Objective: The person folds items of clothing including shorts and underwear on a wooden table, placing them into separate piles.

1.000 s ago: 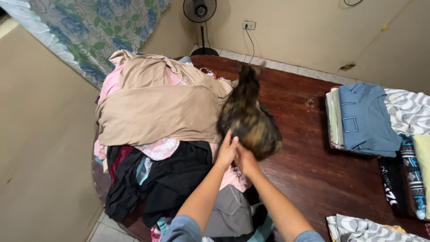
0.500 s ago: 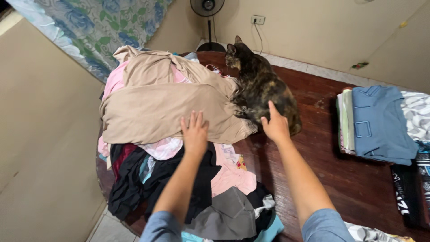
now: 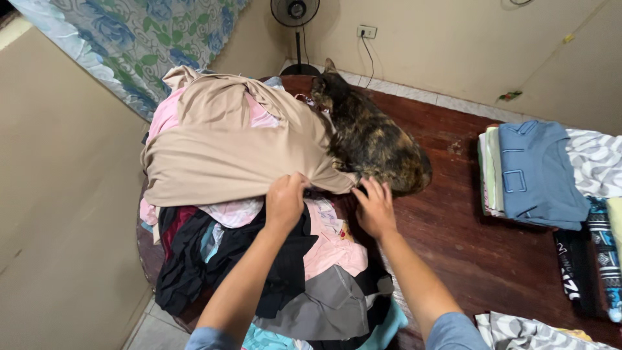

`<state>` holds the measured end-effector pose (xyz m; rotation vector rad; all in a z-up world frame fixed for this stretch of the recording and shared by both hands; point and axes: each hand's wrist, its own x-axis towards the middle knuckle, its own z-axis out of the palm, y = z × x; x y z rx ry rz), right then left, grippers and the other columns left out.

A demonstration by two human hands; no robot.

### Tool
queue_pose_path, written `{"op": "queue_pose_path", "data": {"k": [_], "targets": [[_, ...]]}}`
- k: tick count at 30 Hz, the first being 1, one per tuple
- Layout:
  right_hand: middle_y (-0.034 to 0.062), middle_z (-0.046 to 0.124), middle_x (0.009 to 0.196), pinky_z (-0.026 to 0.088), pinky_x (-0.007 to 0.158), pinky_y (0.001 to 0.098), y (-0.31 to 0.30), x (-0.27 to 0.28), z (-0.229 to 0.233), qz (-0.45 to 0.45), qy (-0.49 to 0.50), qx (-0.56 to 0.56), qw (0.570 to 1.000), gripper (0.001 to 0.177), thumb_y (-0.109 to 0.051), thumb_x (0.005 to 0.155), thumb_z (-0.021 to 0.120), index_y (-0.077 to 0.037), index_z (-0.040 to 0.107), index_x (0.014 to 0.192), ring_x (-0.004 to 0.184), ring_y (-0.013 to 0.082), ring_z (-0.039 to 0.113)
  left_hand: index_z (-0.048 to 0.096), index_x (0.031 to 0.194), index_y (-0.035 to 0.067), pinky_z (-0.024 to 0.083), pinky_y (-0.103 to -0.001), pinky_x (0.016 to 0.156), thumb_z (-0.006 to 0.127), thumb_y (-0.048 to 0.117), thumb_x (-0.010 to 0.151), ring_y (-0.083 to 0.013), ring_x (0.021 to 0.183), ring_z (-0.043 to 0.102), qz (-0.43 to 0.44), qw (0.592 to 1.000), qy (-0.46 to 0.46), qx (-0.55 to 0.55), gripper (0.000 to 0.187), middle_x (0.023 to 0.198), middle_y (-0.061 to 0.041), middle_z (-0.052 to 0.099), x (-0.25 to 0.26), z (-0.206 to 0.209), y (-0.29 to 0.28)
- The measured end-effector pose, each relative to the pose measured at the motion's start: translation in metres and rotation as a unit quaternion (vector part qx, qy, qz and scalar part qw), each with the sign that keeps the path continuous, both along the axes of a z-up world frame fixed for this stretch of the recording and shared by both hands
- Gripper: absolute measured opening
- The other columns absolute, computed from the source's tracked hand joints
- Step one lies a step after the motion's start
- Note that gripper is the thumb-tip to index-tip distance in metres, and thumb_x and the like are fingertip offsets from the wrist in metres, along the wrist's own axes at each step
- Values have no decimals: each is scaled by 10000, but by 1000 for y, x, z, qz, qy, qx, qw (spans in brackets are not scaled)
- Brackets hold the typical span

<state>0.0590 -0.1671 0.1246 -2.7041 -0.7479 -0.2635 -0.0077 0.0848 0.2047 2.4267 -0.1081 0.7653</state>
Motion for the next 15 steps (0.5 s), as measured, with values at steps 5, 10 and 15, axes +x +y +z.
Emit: {"op": "queue_pose_path", "data": {"k": [5, 10, 15], "targets": [[118, 511, 1480, 319, 1214, 450, 32, -5, 1, 22, 67, 86, 994, 546, -120, 816, 706, -119, 609, 1353, 1459, 306, 398, 635, 938, 51, 489, -479, 807, 583, -1, 879, -374, 878, 601, -152, 985, -71, -31, 95, 900, -152, 626, -25, 11, -41], [124, 509, 1495, 329, 1219, 436, 70, 2, 32, 51, 74, 331, 940, 594, -148, 821, 718, -98, 570, 1394, 1458, 296, 418, 627, 998, 27, 510, -445, 840, 639, -15, 803, -352, 916, 626, -348, 931, -86, -71, 200, 953, -133, 652, -78, 48, -80], [130, 508, 1511, 340, 1224, 422, 40, 14, 103, 65, 54, 475, 876, 648, -177, 826, 731, -76, 532, 1434, 1456, 285, 438, 618, 1053, 27, 565, -430, 884, 605, -130, 841, -334, 943, 676, -276, 941, -148, -131, 264, 1012, -127, 680, -116, 51, -68]]}}
